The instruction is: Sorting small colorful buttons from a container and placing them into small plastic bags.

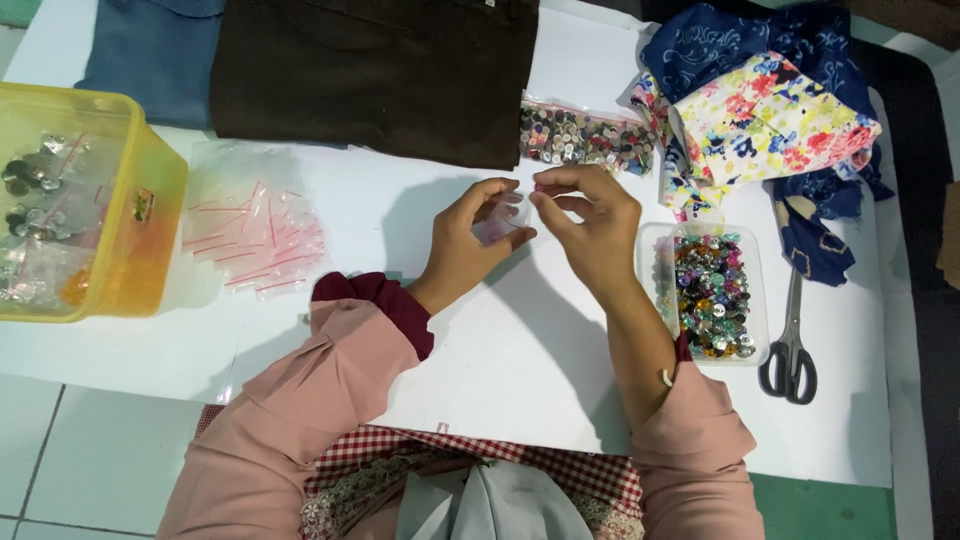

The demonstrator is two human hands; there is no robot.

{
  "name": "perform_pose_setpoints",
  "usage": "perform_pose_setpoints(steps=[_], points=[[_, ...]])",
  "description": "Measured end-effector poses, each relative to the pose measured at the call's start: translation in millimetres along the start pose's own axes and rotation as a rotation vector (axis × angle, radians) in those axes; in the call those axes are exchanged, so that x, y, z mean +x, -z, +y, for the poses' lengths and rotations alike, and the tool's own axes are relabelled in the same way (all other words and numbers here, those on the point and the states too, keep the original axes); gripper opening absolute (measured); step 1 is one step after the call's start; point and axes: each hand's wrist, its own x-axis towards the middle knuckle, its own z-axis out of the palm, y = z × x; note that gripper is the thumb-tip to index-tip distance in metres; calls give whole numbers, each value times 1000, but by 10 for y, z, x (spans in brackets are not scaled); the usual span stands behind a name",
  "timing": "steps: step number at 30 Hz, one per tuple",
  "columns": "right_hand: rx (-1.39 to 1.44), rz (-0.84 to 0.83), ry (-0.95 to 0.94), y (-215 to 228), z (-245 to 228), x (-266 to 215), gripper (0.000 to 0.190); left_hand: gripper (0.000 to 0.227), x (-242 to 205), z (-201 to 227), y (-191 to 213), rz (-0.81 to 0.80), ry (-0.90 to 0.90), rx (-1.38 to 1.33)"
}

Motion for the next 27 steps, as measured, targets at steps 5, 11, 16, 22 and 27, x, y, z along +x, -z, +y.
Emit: perform_pose_setpoints(steps=[5,11,16,22,27], points=[[-77,-19,75,-111,-53,-46,18,51,12,41,8,-7,-39,7],[-203,-22,163,-109,-96,-47,17,50,15,17,28,30,-96,24],[-273,-36,165,-109,-156,-82,14,53,1,-66,3,119,-152,137],[-213,-124,-27,-151,-36,-101,11,64,12,18,49,71,-166,224],[-335,-122,9,-149,-6,-91,20,74,-5,14,77,-36,-17,59]])
